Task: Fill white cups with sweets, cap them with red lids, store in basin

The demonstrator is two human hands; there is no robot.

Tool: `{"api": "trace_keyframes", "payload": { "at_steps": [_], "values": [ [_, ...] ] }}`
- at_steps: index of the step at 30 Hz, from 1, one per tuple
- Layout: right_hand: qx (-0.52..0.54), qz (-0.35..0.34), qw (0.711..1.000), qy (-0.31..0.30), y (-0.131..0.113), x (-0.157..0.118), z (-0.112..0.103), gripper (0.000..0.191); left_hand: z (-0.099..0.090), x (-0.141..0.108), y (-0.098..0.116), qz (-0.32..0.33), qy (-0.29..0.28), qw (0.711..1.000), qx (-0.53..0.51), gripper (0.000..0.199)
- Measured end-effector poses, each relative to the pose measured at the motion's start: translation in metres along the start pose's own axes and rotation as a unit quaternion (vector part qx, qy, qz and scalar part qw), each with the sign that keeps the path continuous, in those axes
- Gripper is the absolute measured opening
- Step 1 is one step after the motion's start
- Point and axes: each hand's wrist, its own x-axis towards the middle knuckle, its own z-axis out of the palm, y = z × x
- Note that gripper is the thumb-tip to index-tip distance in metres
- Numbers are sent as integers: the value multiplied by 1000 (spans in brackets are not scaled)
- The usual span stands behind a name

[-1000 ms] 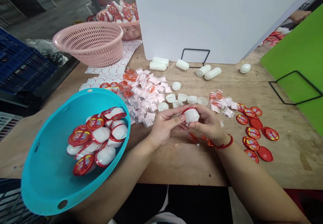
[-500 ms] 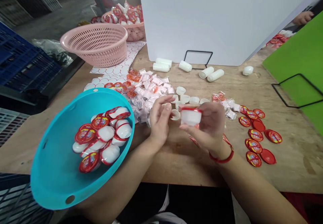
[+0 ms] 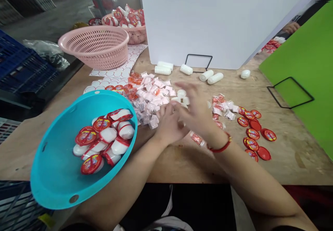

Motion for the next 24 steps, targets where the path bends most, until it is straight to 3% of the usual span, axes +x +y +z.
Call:
{"api": "trace_keyframes", "payload": {
  "at_steps": [2,4,6,8,12,17,21,24],
  "values": [
    [-57,103,993,-20,43,-1,-27,34,1,-1,1,22,-57,995,75,51],
    [-132,198,955,-177,74,-7,-51,19,2,-1,1,41,-107,982,148,56],
    [-173,236,894,-339,88,-19,-65,12,3,0,-1,48,-123,972,195,57],
    [-187,237,865,-401,87,-31,-67,17,3,2,-3,49,-118,967,220,55],
    [-243,185,893,-332,67,-48,-48,32,2,3,-6,41,-112,964,237,51],
    [-272,145,899,-312,53,-54,-33,21,1,2,-1,59,-69,975,205,38],
    [-172,193,934,-247,80,-54,-55,17,1,1,6,69,-3,986,152,38],
    [-156,273,932,-182,109,-50,-80,15,1,0,9,57,7,992,111,31]
  ]
}}
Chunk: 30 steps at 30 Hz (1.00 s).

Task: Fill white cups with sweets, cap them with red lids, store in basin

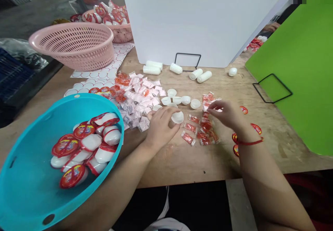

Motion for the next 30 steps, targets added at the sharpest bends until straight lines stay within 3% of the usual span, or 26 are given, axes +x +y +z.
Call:
{"api": "trace_keyframes", "payload": {
  "at_steps": [2,5,10,13,16,18,21,23,30],
  "values": [
    [3,-5,999,-40,8,3,-7,17,0,0,0,-5,-2,1000,-16,34],
    [-10,-54,992,-113,2,-1,-5,19,1,-1,-1,10,0,999,-41,42],
    [-137,17,990,-2,3,7,12,29,2,-4,0,81,28,991,-106,50],
    [-153,-11,988,-18,12,15,17,29,3,-7,2,90,32,990,-107,55],
    [-130,-21,991,39,8,9,14,29,3,-7,3,90,38,989,-114,57],
    [-39,-55,996,58,0,-2,9,27,2,-7,3,83,42,988,-124,58],
    [117,-114,984,-75,-14,-15,9,25,1,-6,4,61,39,987,-142,62],
    [139,-124,970,-155,-22,-18,15,22,1,-6,5,50,28,985,-160,64],
    [58,-92,979,-169,-44,-20,26,15,8,-6,6,5,-35,980,-198,61]
  ]
}}
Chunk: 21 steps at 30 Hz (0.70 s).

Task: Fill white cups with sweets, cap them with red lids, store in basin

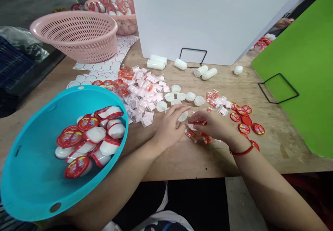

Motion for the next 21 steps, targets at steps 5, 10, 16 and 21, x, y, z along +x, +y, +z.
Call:
{"api": "trace_keyframes", "payload": {
  "at_steps": [5,10,16,21],
  "values": [
    [-137,-20,990,-21,-15,2,-2,18,3,0,-4,-14,-8,1000,-9,62],
    [-165,1,986,3,-11,7,2,25,3,1,-6,-31,-9,999,-3,64],
    [29,-23,996,86,3,0,-4,12,2,0,-3,-17,-27,999,-5,66],
    [240,-142,944,174,-16,-11,-5,23,3,-2,-3,-30,-68,987,-144,54]
  ]
}}
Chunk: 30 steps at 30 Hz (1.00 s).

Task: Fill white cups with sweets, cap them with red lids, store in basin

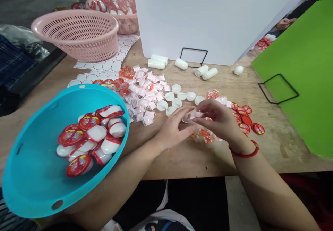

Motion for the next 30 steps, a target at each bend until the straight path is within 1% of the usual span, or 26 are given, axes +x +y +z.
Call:
{"api": "trace_keyframes", "payload": {
  "at_steps": [1,3,6,8,9,10,12,13,14,15,16,17,18,19,21,22,24,26,28,29,30],
  "values": [
    [-10,-26,1000,6,-3,0,4,22,1,0,-1,-6,1,999,-44,51],
    [-78,-72,994,34,-7,0,11,17,2,2,-2,-24,11,992,-121,43],
    [-185,-120,973,61,-8,0,20,9,4,4,-2,-66,24,979,-194,34],
    [-192,-136,970,61,-7,-1,22,9,5,4,-1,-89,37,969,-227,30],
    [-174,-138,974,51,-7,-2,21,11,6,4,0,-97,44,965,-241,29],
    [-150,-133,979,31,-7,-5,18,17,6,3,0,-101,50,961,-254,29],
    [-106,-100,989,-20,-4,-13,4,38,5,3,0,-108,61,955,-271,31],
    [-104,-67,992,-24,-1,-19,-7,46,5,4,0,-113,67,953,-272,32],
    [-122,-22,992,-3,4,-26,-20,49,4,4,-1,-118,74,953,-270,33],
    [-161,29,986,37,12,-32,-35,46,4,4,-2,-120,78,953,-266,34],
    [-218,83,968,88,22,-38,-50,39,4,5,-2,-120,83,953,-265,35],
    [-284,132,942,119,33,-42,-65,34,4,5,-3,-119,85,953,-266,34],
    [-339,177,917,115,46,-45,-79,33,4,6,-3,-117,87,952,-270,34],
    [-372,216,898,94,59,-47,-92,36,4,6,-3,-116,89,950,-275,33],
    [-396,267,877,57,84,-45,-109,44,3,6,-2,-116,89,948,-284,31],
    [-394,283,873,43,95,-43,-114,45,3,6,-1,-118,89,947,-286,30],
    [-383,309,870,33,111,-38,-120,42,2,6,1,-124,87,946,-288,30],
    [-363,329,871,40,118,-36,-121,36,1,5,3,-134,83,943,-294,31],
    [-337,326,881,66,113,-37,-118,35,-1,5,5,-142,80,940,-300,33],
    [-320,302,894,86,105,-38,-114,36,-1,5,5,-144,78,938,-304,33],
    [-299,260,912,106,95,-40,-107,37,-1,6,6,-146,78,937,-308,33]
  ]
}}
